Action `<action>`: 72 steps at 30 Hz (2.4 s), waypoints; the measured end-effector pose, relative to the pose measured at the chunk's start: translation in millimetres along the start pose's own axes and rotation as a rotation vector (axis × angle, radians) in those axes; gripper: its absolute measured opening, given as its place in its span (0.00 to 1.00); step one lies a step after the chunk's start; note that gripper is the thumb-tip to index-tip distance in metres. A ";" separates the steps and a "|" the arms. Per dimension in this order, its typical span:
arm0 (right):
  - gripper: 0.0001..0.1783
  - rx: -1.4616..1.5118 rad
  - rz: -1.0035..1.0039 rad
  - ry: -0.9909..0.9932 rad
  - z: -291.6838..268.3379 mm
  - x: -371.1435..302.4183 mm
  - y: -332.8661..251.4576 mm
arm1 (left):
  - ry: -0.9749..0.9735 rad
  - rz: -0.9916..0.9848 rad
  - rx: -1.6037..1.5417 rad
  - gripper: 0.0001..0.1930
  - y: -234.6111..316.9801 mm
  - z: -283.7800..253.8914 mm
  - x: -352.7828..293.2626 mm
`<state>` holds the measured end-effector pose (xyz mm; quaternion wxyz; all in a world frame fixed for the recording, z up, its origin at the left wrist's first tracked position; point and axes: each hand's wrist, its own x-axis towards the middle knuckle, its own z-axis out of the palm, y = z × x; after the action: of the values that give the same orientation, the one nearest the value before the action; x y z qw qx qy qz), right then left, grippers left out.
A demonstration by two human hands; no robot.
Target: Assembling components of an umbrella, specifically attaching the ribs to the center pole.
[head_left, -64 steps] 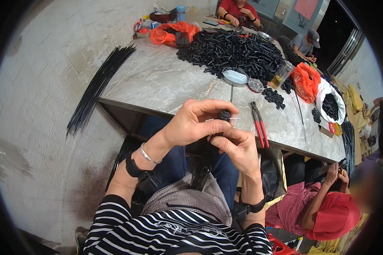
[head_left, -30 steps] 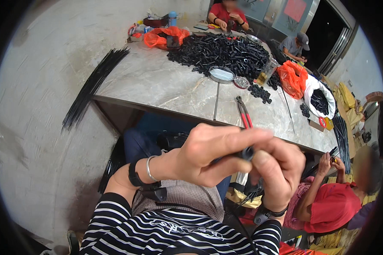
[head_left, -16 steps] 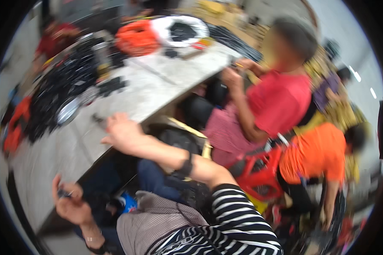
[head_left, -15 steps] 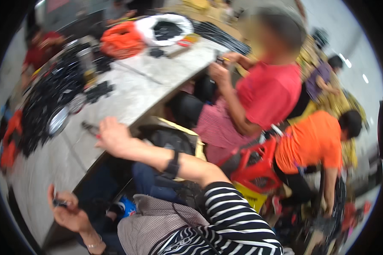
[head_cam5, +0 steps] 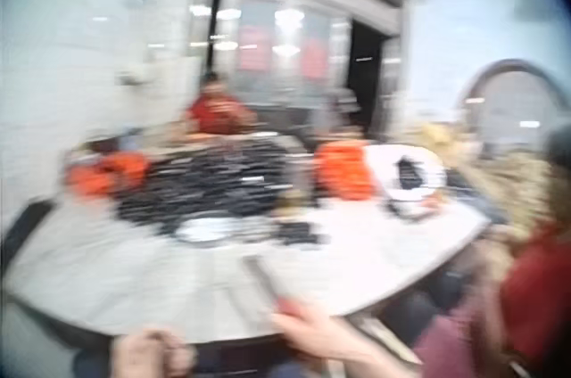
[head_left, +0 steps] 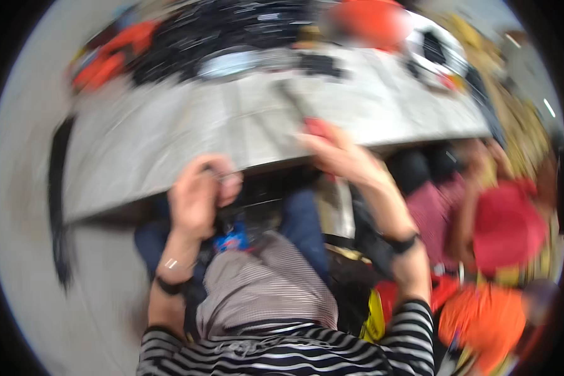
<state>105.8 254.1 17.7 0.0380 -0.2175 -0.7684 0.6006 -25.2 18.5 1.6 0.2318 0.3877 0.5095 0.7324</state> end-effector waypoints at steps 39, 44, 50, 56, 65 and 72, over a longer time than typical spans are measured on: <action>0.19 -0.495 -0.207 -0.109 107.2 -114.9 -26.4 | 0.319 -0.091 0.019 0.28 11.5 -3.6 -41.2; 0.12 0.323 0.376 -0.402 113.2 -126.2 -12.3 | 0.254 -0.112 0.044 0.27 5.7 -2.1 -41.9; 0.21 -0.522 -0.211 0.081 115.0 -116.2 -11.9 | 0.294 -0.100 -0.103 0.26 -1.5 -8.4 -37.7; 0.13 -0.372 -0.533 -0.168 107.6 -96.4 5.1 | 0.248 -0.004 0.025 0.26 -6.9 -10.3 -39.0; 0.23 -0.370 -0.030 -0.083 123.2 -116.7 -15.6 | 0.277 -0.059 -0.011 0.26 -9.8 -12.6 -36.9; 0.13 -0.451 -0.344 -0.058 110.4 -105.2 -17.9 | 0.278 -0.044 0.017 0.27 -5.4 -13.2 -40.3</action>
<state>160.3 110.7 25.4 0.0682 -0.0695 -0.9090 0.4052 -12.3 -16.5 -19.2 0.1717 0.2732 0.5511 0.7695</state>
